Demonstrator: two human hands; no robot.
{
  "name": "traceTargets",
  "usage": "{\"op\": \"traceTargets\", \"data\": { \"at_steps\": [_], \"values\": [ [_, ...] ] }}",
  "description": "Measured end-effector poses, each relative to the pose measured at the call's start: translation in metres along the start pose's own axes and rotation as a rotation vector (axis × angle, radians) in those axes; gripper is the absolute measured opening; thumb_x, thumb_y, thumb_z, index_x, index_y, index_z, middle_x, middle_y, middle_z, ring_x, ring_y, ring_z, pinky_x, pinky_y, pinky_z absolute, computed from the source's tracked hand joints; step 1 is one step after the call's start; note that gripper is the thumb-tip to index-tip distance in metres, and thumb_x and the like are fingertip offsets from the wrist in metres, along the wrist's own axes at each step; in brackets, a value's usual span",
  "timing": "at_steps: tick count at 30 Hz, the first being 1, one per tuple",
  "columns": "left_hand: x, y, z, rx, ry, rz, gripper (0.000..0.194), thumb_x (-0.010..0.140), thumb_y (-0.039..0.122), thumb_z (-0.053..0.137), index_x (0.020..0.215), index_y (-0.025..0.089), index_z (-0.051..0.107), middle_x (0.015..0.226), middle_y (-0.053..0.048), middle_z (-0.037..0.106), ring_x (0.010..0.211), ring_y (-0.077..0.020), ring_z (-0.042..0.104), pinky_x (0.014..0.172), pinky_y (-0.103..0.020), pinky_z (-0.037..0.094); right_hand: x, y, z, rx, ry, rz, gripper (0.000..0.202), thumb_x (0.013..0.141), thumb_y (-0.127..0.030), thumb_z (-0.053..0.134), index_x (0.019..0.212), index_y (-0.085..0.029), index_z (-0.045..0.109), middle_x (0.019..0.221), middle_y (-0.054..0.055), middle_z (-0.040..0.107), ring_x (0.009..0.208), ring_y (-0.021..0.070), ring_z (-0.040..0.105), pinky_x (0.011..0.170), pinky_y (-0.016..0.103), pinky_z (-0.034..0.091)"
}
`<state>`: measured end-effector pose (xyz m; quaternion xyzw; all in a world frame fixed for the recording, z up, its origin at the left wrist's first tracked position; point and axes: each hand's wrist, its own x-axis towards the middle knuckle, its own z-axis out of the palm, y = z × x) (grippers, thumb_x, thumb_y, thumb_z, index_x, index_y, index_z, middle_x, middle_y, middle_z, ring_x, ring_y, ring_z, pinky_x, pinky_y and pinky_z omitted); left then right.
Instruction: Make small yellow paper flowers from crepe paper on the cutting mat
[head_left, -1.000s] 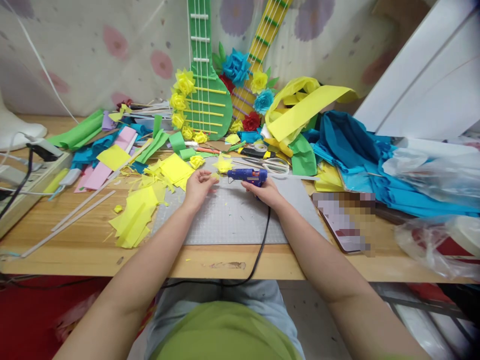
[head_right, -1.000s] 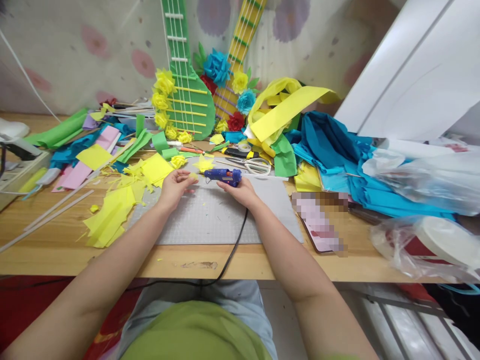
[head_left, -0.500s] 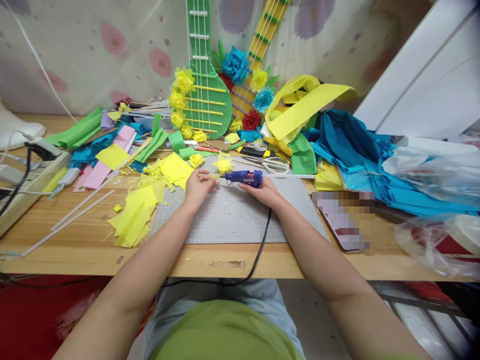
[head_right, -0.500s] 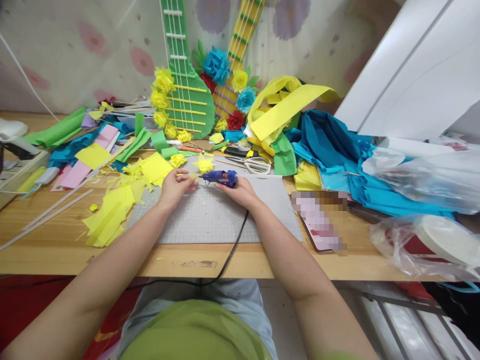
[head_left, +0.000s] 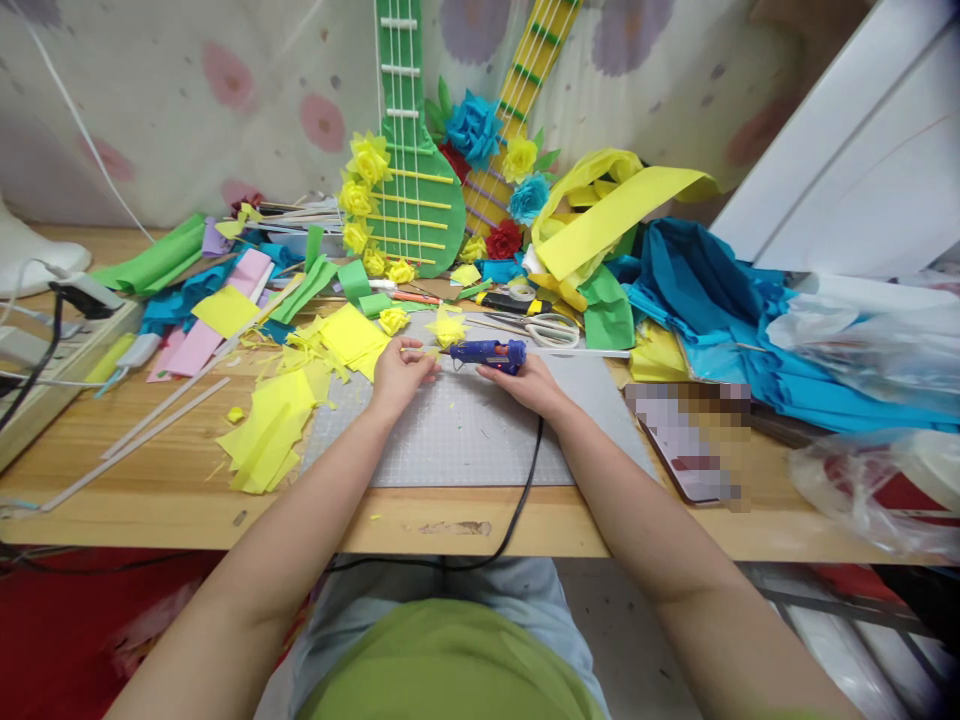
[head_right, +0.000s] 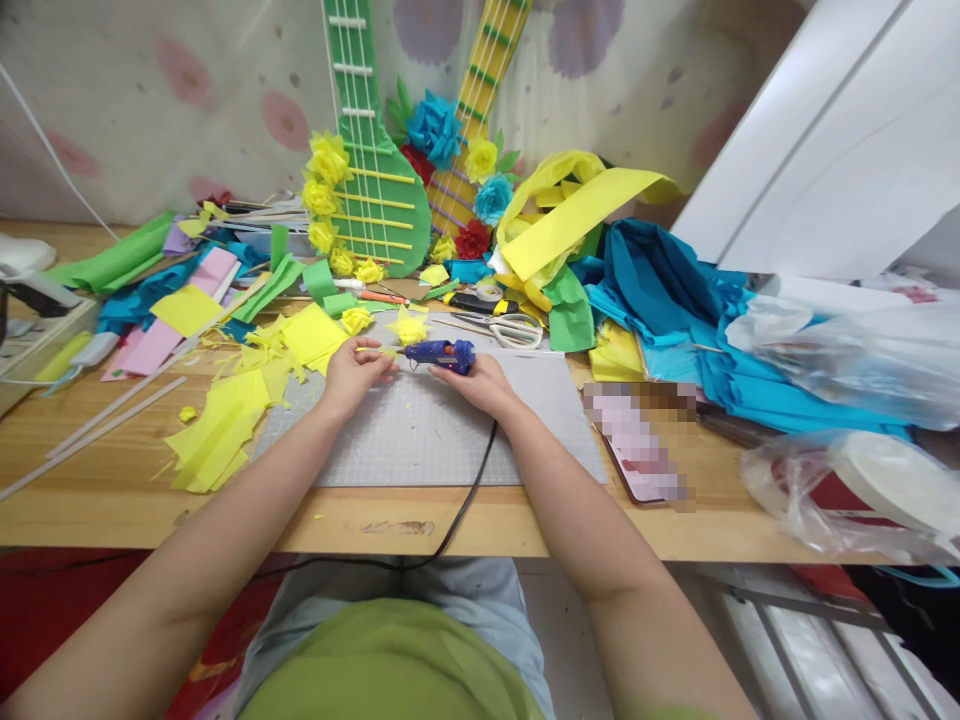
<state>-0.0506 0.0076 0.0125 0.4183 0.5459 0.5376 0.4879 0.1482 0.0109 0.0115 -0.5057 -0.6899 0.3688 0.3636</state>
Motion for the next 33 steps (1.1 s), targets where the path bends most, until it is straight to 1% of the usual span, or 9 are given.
{"op": "traceTargets", "data": {
  "at_steps": [4, 13, 16, 18, 20, 23, 26, 29, 33],
  "values": [
    [0.0, 0.0, 0.001, 0.026, -0.019, 0.005, 0.033, 0.059, 0.018, 0.066, 0.084, 0.017, 0.044, 0.062, 0.002, 0.06, 0.06, -0.0165, 0.064, 0.051, -0.025, 0.05, 0.0, -0.001, 0.0, 0.027, 0.006, 0.009, 0.033, 0.063, -0.046, 0.066, 0.085, -0.021, 0.068, 0.068, -0.001, 0.063, 0.068, 0.0161, 0.057, 0.066, 0.027, 0.045],
    [0.002, -0.007, 0.001, 0.134, -0.045, 0.078, 0.033, 0.06, 0.023, 0.065, 0.088, 0.019, 0.047, 0.066, 0.002, 0.059, 0.06, -0.0164, 0.064, 0.047, -0.024, 0.048, 0.001, 0.0, 0.002, 0.047, 0.035, 0.023, 0.035, 0.063, -0.048, 0.065, 0.087, -0.022, 0.067, 0.078, 0.001, 0.066, 0.077, 0.0178, 0.058, 0.072, 0.03, 0.045],
    [0.0, -0.006, 0.001, 0.122, -0.075, 0.107, 0.033, 0.061, 0.024, 0.065, 0.09, 0.019, 0.05, 0.069, 0.001, 0.059, 0.061, -0.0154, 0.063, 0.049, -0.023, 0.048, 0.001, 0.0, 0.002, 0.107, 0.091, 0.071, 0.031, 0.062, -0.049, 0.066, 0.075, -0.021, 0.065, 0.07, 0.001, 0.064, 0.065, 0.0142, 0.056, 0.063, 0.027, 0.045],
    [-0.001, -0.004, 0.001, 0.106, -0.082, 0.114, 0.032, 0.061, 0.023, 0.065, 0.09, 0.019, 0.051, 0.072, 0.001, 0.059, 0.063, -0.015, 0.064, 0.05, -0.023, 0.048, 0.002, 0.0, 0.001, 0.186, 0.119, 0.128, 0.032, 0.062, -0.051, 0.065, 0.062, -0.02, 0.06, 0.059, 0.0, 0.06, 0.05, 0.0105, 0.049, 0.051, 0.025, 0.041],
    [-0.003, -0.002, 0.001, 0.09, -0.073, 0.115, 0.032, 0.061, 0.022, 0.065, 0.09, 0.019, 0.051, 0.075, 0.0, 0.06, 0.064, -0.0144, 0.064, 0.053, -0.023, 0.049, 0.004, 0.0, -0.001, 0.309, 0.153, 0.17, 0.036, 0.061, -0.053, 0.064, 0.055, -0.019, 0.054, 0.052, -0.001, 0.055, 0.042, 0.0079, 0.042, 0.042, 0.024, 0.036],
    [-0.002, -0.001, 0.0, 0.071, -0.031, 0.141, 0.037, 0.061, 0.02, 0.065, 0.094, 0.019, 0.049, 0.082, -0.002, 0.06, 0.064, -0.0127, 0.063, 0.06, -0.025, 0.05, 0.008, 0.0, -0.005, 0.513, 0.214, 0.198, 0.037, 0.06, -0.053, 0.065, 0.054, -0.019, 0.053, 0.051, -0.002, 0.054, 0.039, 0.0058, 0.04, 0.038, 0.022, 0.033],
    [0.0, -0.002, -0.004, 0.083, 0.04, 0.189, 0.046, 0.061, 0.022, 0.066, 0.099, 0.02, 0.042, 0.086, -0.001, 0.059, 0.062, -0.0116, 0.063, 0.062, -0.026, 0.051, 0.01, 0.0, -0.009, 0.64, 0.237, 0.235, 0.038, 0.058, -0.053, 0.067, 0.054, -0.018, 0.053, 0.051, -0.002, 0.053, 0.038, 0.0044, 0.039, 0.036, 0.021, 0.033],
    [0.004, -0.001, -0.009, 0.19, 0.107, 0.284, 0.045, 0.063, 0.025, 0.065, 0.1, 0.022, 0.039, 0.081, 0.002, 0.058, 0.063, -0.0112, 0.062, 0.062, -0.025, 0.05, 0.011, -0.001, -0.01, 0.693, 0.247, 0.247, 0.038, 0.056, -0.052, 0.069, 0.054, -0.018, 0.053, 0.049, -0.003, 0.052, 0.037, 0.0038, 0.039, 0.035, 0.019, 0.033],
    [0.01, 0.008, -0.013, 0.547, 0.165, 0.556, 0.036, 0.071, 0.022, 0.057, 0.104, 0.023, 0.042, 0.083, 0.001, 0.061, 0.073, -0.0116, 0.062, 0.063, -0.023, 0.048, 0.01, -0.002, -0.009, 0.701, 0.242, 0.241, 0.037, 0.057, -0.05, 0.069, 0.054, -0.017, 0.053, 0.049, -0.003, 0.052, 0.037, 0.0033, 0.038, 0.035, 0.018, 0.031]
  ]
}}
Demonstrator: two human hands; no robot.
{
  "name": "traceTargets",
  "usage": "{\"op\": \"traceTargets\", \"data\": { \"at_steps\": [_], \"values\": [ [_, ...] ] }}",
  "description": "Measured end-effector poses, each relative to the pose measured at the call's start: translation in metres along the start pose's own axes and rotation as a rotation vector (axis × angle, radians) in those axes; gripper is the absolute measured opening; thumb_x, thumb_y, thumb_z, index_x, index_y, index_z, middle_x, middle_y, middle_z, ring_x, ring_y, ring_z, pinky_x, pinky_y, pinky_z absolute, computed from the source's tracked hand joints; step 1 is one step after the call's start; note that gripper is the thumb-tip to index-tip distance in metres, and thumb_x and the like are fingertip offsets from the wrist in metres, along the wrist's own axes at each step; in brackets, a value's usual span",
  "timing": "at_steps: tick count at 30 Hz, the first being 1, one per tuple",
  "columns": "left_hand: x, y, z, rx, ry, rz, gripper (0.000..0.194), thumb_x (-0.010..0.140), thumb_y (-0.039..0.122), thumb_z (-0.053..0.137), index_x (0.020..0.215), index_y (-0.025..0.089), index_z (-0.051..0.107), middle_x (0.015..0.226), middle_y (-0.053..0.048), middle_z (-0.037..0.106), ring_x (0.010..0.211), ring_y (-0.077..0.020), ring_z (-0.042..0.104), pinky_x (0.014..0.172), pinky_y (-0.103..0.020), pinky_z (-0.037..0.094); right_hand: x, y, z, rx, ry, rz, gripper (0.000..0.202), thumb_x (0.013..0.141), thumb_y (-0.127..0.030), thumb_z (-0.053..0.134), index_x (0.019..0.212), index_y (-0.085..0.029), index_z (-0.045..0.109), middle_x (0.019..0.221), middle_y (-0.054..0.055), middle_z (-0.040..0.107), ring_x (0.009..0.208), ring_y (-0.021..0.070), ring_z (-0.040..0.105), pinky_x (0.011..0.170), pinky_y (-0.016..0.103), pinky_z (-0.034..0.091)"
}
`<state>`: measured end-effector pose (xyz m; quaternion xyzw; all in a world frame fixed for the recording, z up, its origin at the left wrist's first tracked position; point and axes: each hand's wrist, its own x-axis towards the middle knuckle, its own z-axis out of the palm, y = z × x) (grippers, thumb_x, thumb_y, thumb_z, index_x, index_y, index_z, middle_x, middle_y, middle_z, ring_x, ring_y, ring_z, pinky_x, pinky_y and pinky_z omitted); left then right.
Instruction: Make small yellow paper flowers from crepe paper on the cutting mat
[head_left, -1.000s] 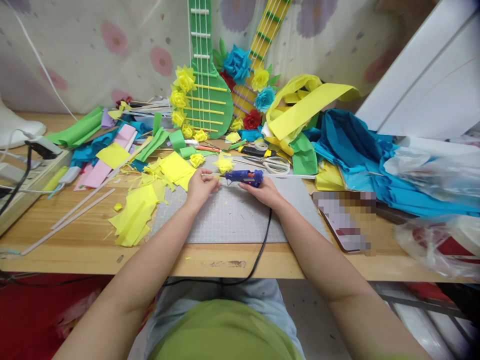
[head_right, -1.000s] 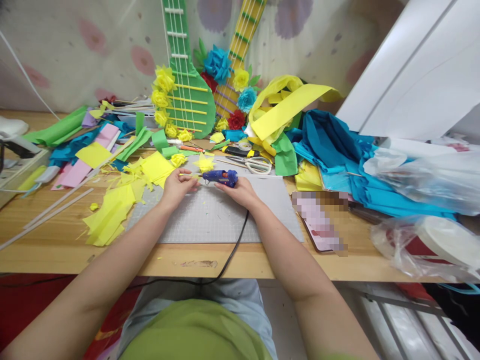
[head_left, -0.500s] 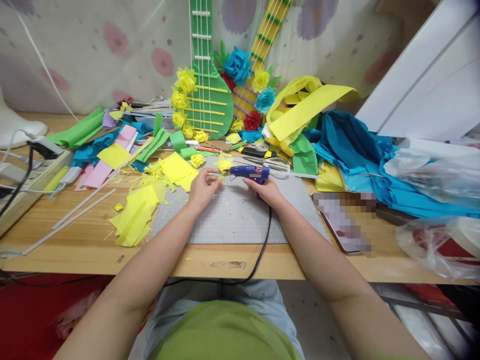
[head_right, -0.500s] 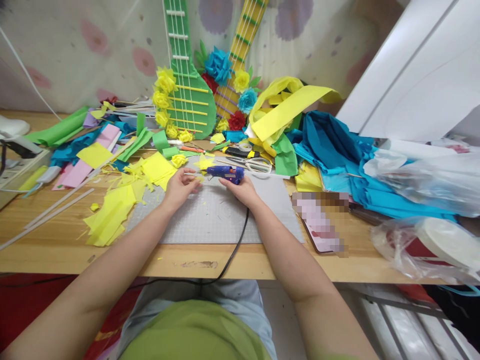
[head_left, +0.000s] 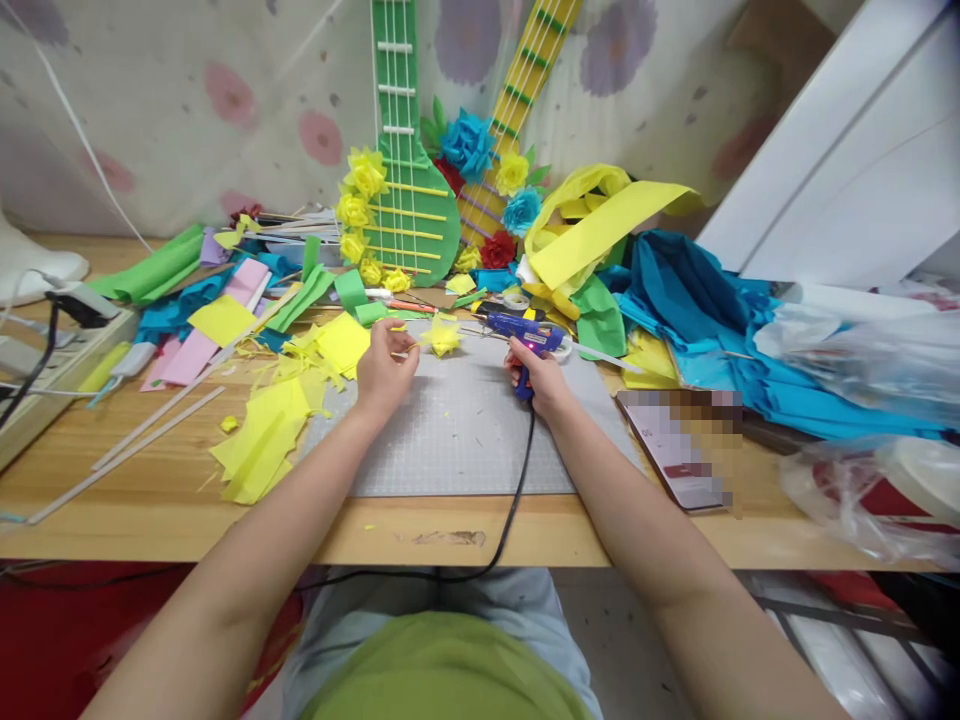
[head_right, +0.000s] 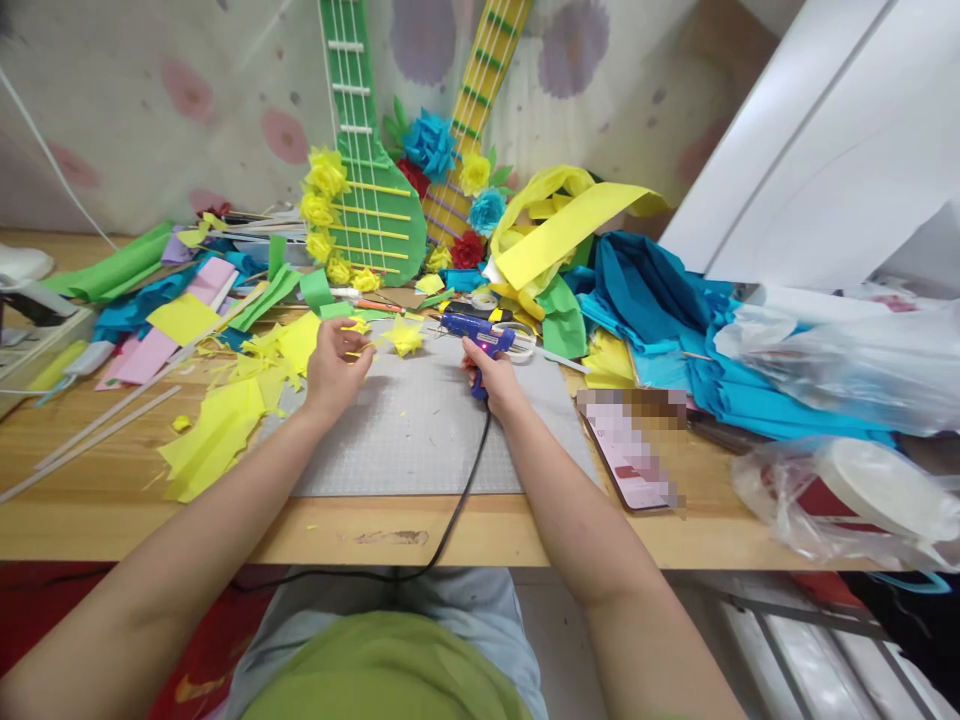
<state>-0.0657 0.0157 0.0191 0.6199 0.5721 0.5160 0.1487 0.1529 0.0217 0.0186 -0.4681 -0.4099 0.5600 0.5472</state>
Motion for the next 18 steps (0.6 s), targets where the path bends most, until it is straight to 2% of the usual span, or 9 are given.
{"op": "traceTargets", "data": {
  "at_steps": [4, 8, 11, 18],
  "values": [
    [0.016, 0.003, 0.0, 0.344, -0.016, 0.332, 0.031, 0.074, 0.017, 0.05, 0.104, 0.021, 0.048, 0.087, -0.002, 0.064, 0.085, -0.0161, 0.06, 0.07, -0.027, 0.046, 0.0, 0.0, 0.0, 0.006, 0.004, 0.006, 0.036, 0.058, -0.049, 0.068, 0.053, -0.017, 0.053, 0.05, -0.003, 0.052, 0.037, 0.0032, 0.038, 0.035, 0.018, 0.03],
    [0.033, 0.003, 0.007, 0.476, -0.097, 0.582, 0.031, 0.074, 0.011, 0.047, 0.103, 0.021, 0.053, 0.087, -0.005, 0.064, 0.101, -0.0196, 0.054, 0.083, -0.031, 0.043, 0.001, -0.001, 0.0, 0.017, 0.002, 0.003, 0.036, 0.058, -0.049, 0.069, 0.053, -0.017, 0.053, 0.05, -0.004, 0.052, 0.037, 0.0032, 0.038, 0.035, 0.018, 0.03],
    [0.042, 0.003, 0.012, 0.508, -0.139, 0.647, 0.032, 0.074, 0.009, 0.044, 0.104, 0.019, 0.055, 0.087, -0.007, 0.063, 0.099, -0.0201, 0.054, 0.086, -0.033, 0.042, 0.001, -0.001, 0.0, 0.014, 0.005, 0.008, 0.036, 0.058, -0.049, 0.068, 0.053, -0.017, 0.053, 0.05, -0.004, 0.052, 0.037, 0.0033, 0.038, 0.035, 0.018, 0.031],
    [0.048, -0.003, 0.025, 0.556, -0.164, 0.67, 0.033, 0.078, 0.012, 0.04, 0.107, 0.016, 0.056, 0.091, -0.011, 0.06, 0.095, -0.023, 0.053, 0.085, -0.038, 0.04, 0.002, 0.0, 0.0, 0.002, 0.024, 0.026, 0.036, 0.059, -0.05, 0.067, 0.053, -0.017, 0.053, 0.05, -0.003, 0.053, 0.036, 0.0034, 0.038, 0.034, 0.019, 0.029]
  ]
}}
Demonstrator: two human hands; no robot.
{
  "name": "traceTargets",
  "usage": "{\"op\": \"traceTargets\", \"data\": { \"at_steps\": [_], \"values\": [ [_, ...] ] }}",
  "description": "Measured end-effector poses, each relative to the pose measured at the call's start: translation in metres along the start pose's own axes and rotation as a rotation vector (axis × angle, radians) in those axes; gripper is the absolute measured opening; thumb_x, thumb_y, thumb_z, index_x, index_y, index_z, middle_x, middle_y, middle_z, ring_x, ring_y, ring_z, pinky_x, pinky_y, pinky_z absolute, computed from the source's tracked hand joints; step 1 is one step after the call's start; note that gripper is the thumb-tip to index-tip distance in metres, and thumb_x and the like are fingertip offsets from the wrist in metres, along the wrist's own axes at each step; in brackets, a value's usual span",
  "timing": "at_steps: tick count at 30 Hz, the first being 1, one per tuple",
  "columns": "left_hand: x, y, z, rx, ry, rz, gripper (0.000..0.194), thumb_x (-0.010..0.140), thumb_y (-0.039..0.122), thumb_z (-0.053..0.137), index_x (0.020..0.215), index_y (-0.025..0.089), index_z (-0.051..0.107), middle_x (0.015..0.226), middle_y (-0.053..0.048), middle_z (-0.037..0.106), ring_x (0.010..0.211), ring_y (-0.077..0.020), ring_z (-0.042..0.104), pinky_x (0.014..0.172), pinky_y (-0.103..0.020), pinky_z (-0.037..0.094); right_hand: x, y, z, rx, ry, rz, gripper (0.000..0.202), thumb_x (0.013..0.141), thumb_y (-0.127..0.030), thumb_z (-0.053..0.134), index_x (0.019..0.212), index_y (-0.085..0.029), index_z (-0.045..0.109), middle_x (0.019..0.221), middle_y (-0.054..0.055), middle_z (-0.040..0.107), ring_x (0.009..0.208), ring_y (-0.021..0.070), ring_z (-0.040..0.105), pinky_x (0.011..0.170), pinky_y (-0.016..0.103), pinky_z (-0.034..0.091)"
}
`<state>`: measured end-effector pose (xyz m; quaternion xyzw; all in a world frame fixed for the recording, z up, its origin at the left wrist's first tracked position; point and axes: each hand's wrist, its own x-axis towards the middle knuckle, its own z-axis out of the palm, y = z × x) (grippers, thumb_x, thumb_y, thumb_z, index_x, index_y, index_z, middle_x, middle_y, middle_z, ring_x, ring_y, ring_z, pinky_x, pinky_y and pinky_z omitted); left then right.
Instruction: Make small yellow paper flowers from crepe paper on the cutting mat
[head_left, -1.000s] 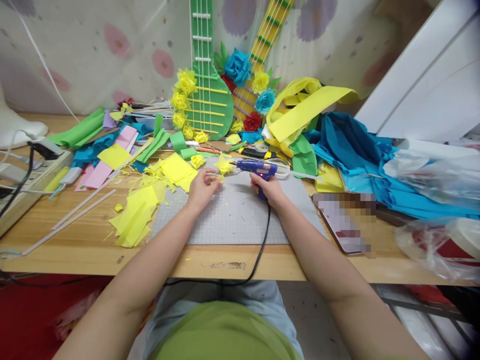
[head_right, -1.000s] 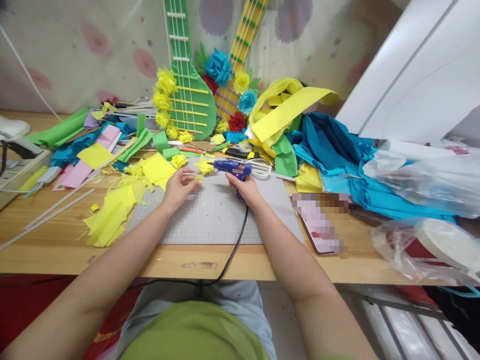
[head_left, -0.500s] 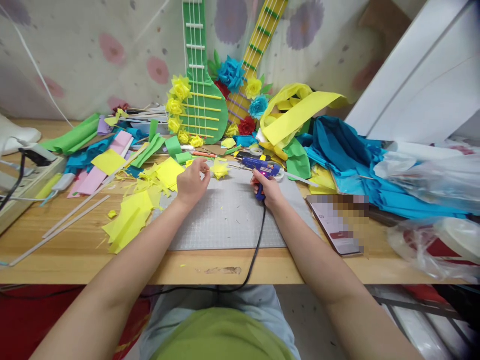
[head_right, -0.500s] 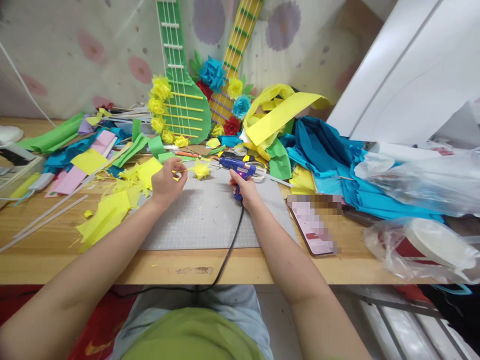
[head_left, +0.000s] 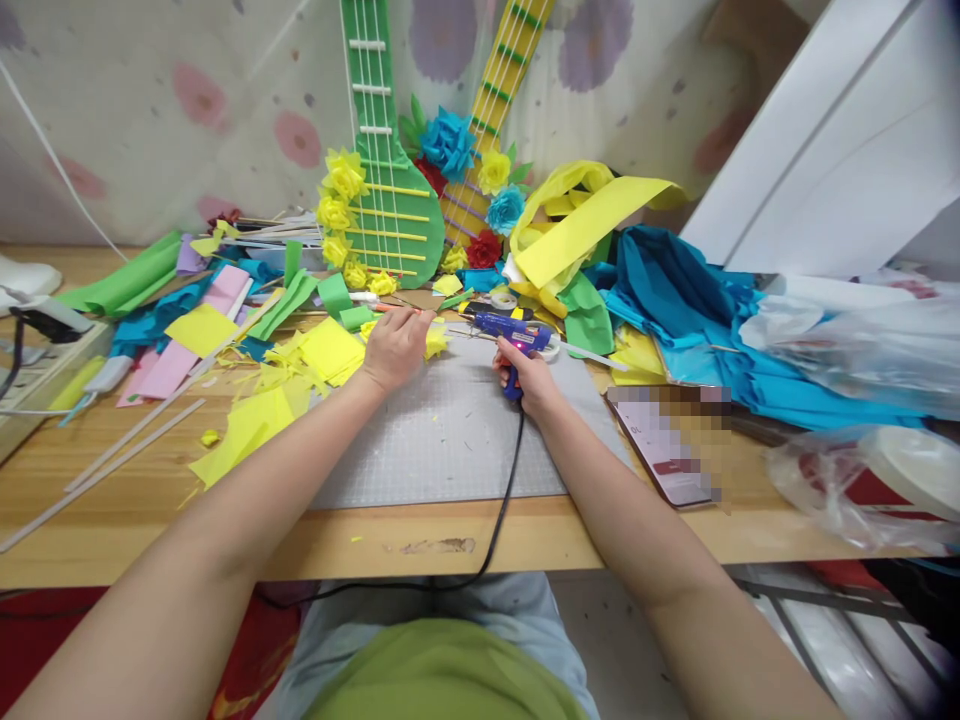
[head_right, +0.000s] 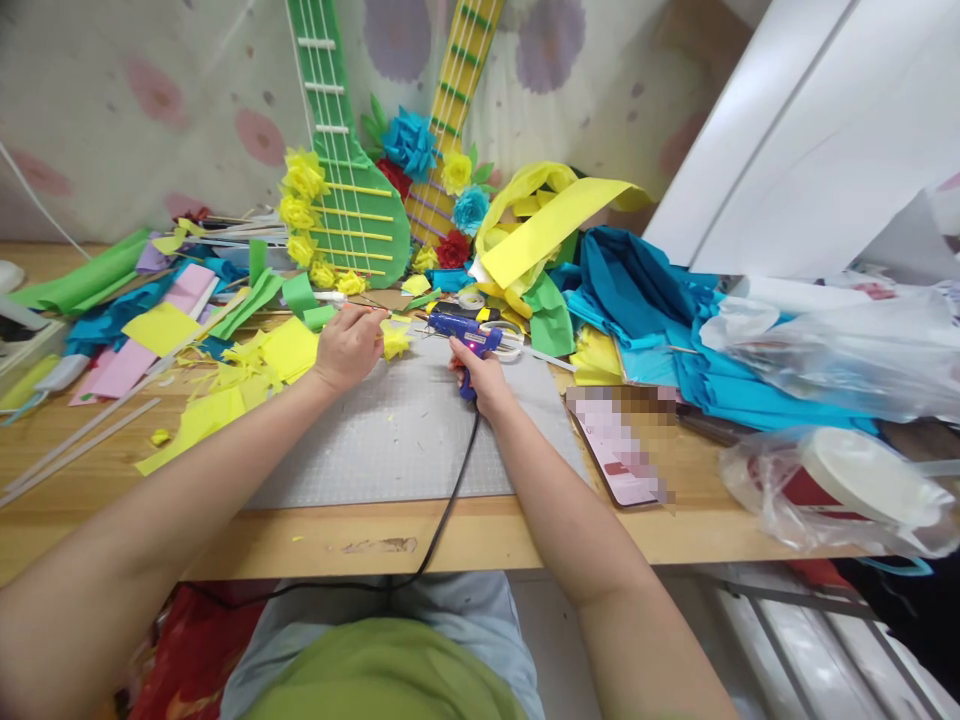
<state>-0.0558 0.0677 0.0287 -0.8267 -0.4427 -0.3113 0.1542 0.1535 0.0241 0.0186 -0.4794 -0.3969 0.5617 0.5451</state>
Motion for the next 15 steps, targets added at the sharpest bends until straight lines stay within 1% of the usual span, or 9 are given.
{"op": "traceTargets", "data": {
  "at_steps": [3, 6, 11, 15],
  "values": [
    [-0.0028, 0.0002, 0.0059, -0.002, -0.016, 0.041, 0.034, 0.079, 0.014, 0.041, 0.111, 0.014, 0.055, 0.092, -0.013, 0.06, 0.097, -0.0242, 0.052, 0.086, -0.039, 0.039, 0.0002, -0.0002, 0.0, 0.003, -0.004, 0.003, 0.037, 0.058, -0.05, 0.068, 0.053, -0.017, 0.052, 0.05, -0.003, 0.052, 0.036, 0.0034, 0.038, 0.034, 0.019, 0.03],
    [-0.0049, -0.0002, 0.0087, 0.007, -0.051, 0.059, 0.034, 0.081, 0.016, 0.04, 0.112, 0.013, 0.054, 0.088, -0.014, 0.06, 0.094, -0.0246, 0.053, 0.085, -0.039, 0.038, -0.0002, -0.0005, -0.0001, 0.002, -0.003, 0.0, 0.036, 0.059, -0.05, 0.067, 0.053, -0.017, 0.053, 0.051, -0.003, 0.053, 0.036, 0.0036, 0.039, 0.034, 0.019, 0.03],
    [-0.0058, 0.0006, 0.0053, 0.094, -0.107, 0.113, 0.036, 0.082, 0.014, 0.034, 0.113, 0.013, 0.054, 0.08, -0.012, 0.061, 0.088, -0.0245, 0.053, 0.082, -0.04, 0.039, -0.0015, -0.0018, 0.0005, 0.001, -0.003, -0.02, 0.036, 0.06, -0.05, 0.066, 0.054, -0.017, 0.053, 0.051, -0.003, 0.053, 0.037, 0.0038, 0.039, 0.034, 0.019, 0.03],
    [-0.0071, 0.0016, 0.0009, 0.097, -0.144, 0.113, 0.037, 0.08, 0.013, 0.036, 0.113, 0.013, 0.053, 0.077, -0.011, 0.06, 0.086, -0.0244, 0.053, 0.084, -0.04, 0.039, -0.0019, -0.0023, 0.0012, -0.002, -0.003, -0.022, 0.036, 0.059, -0.05, 0.067, 0.054, -0.017, 0.053, 0.051, -0.003, 0.053, 0.037, 0.0039, 0.039, 0.034, 0.019, 0.03]
  ]
}}
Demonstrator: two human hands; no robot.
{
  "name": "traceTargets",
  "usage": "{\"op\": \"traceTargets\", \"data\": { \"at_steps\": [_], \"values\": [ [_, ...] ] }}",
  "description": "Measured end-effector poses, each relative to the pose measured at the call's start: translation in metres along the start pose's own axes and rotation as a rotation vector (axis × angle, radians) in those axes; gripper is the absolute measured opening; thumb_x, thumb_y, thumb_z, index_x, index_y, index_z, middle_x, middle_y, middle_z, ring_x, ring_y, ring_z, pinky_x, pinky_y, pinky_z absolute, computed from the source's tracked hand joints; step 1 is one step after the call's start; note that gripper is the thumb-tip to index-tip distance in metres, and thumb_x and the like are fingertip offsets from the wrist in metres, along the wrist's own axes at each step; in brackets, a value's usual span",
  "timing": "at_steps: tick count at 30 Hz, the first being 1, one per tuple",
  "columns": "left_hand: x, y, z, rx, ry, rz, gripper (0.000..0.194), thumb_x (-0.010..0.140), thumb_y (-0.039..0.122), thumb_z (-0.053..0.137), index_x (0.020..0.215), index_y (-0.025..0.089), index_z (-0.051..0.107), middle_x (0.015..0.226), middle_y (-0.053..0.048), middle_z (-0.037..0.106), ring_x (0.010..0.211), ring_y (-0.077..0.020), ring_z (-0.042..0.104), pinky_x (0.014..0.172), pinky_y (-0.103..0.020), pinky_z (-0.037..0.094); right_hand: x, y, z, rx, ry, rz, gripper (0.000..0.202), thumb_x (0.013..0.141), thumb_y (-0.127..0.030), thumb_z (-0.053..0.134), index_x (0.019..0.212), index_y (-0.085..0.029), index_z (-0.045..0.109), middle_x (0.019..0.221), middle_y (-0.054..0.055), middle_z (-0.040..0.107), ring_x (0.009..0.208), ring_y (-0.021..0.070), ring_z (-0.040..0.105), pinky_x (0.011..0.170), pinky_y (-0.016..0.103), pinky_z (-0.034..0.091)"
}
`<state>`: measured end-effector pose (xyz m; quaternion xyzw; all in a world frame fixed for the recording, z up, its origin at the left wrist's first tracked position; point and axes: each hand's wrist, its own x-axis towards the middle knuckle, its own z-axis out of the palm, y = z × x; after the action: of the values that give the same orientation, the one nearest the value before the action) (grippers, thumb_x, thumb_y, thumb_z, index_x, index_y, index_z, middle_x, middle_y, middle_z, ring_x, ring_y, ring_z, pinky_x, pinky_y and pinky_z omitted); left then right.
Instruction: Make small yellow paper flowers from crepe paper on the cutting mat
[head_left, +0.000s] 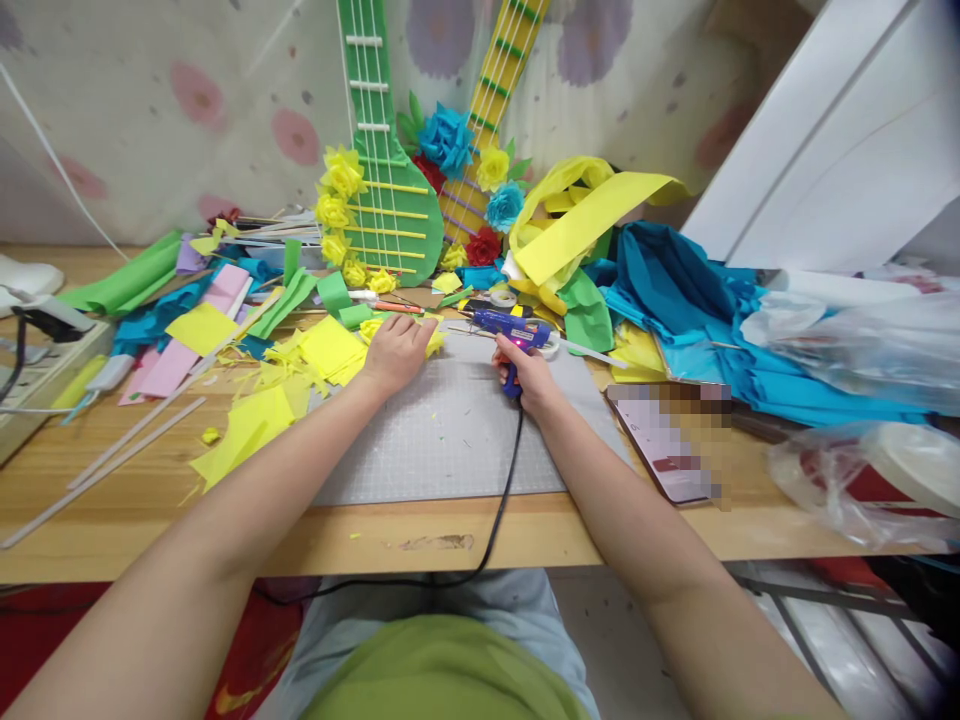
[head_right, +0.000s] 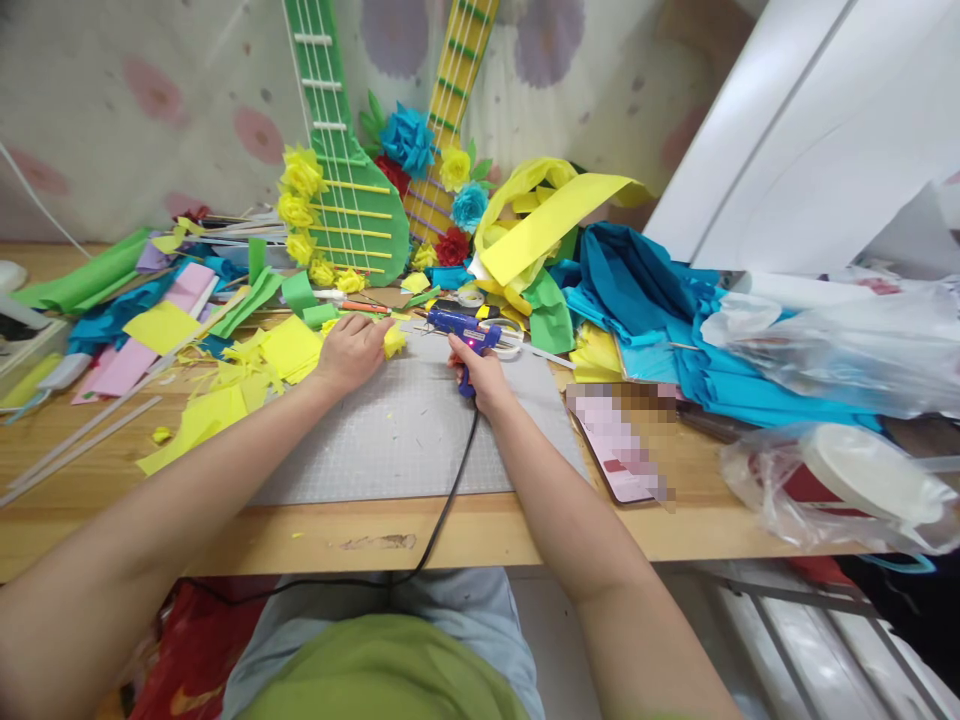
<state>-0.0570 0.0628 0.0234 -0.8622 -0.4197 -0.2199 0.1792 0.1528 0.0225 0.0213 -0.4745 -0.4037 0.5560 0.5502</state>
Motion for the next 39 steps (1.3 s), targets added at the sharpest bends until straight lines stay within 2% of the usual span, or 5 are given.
{"op": "traceTargets", "data": {
  "at_steps": [10, 14, 18, 31, 39],
  "values": [
    [-0.014, 0.001, -0.015, -0.153, 0.015, -0.069, 0.059, 0.067, 0.028, 0.053, 0.123, 0.016, 0.042, 0.091, -0.007, 0.062, 0.097, -0.0274, 0.05, 0.096, -0.046, 0.031, 0.001, 0.001, -0.001, -0.002, 0.011, 0.029, 0.038, 0.057, -0.052, 0.067, 0.055, -0.018, 0.052, 0.052, -0.003, 0.053, 0.038, 0.0037, 0.039, 0.034, 0.019, 0.029],
    [-0.016, 0.003, -0.016, -0.24, 0.078, -0.16, 0.065, 0.063, 0.016, 0.05, 0.127, 0.017, 0.035, 0.098, -0.005, 0.063, 0.104, -0.0265, 0.049, 0.1, -0.047, 0.028, 0.001, 0.001, -0.001, -0.009, 0.011, 0.027, 0.038, 0.056, -0.053, 0.067, 0.056, -0.018, 0.052, 0.052, -0.003, 0.054, 0.037, 0.0038, 0.038, 0.035, 0.019, 0.03],
    [-0.015, 0.01, -0.012, -0.287, 0.024, -0.158, 0.074, 0.06, 0.008, 0.046, 0.131, 0.016, 0.029, 0.103, -0.005, 0.064, 0.111, -0.0253, 0.046, 0.103, -0.048, 0.025, 0.001, 0.001, -0.001, -0.016, 0.016, 0.032, 0.038, 0.056, -0.053, 0.067, 0.056, -0.018, 0.052, 0.052, -0.003, 0.053, 0.038, 0.004, 0.038, 0.035, 0.02, 0.031],
    [-0.016, 0.008, -0.006, -0.283, 0.034, -0.127, 0.074, 0.059, 0.006, 0.045, 0.132, 0.012, 0.028, 0.105, -0.005, 0.064, 0.113, -0.0234, 0.045, 0.105, -0.045, 0.024, 0.001, 0.002, -0.001, -0.002, 0.011, 0.031, 0.038, 0.056, -0.053, 0.067, 0.056, -0.018, 0.053, 0.052, -0.003, 0.054, 0.037, 0.0035, 0.038, 0.035, 0.019, 0.03],
    [-0.012, 0.006, -0.008, -0.278, -0.029, -0.133, 0.075, 0.058, 0.004, 0.043, 0.131, 0.013, 0.031, 0.102, -0.005, 0.065, 0.11, -0.0255, 0.047, 0.104, -0.047, 0.025, 0.003, 0.004, -0.002, -0.017, 0.003, 0.018, 0.038, 0.057, -0.053, 0.066, 0.056, -0.018, 0.053, 0.052, -0.003, 0.053, 0.038, 0.0036, 0.039, 0.035, 0.019, 0.031]
  ]
}}
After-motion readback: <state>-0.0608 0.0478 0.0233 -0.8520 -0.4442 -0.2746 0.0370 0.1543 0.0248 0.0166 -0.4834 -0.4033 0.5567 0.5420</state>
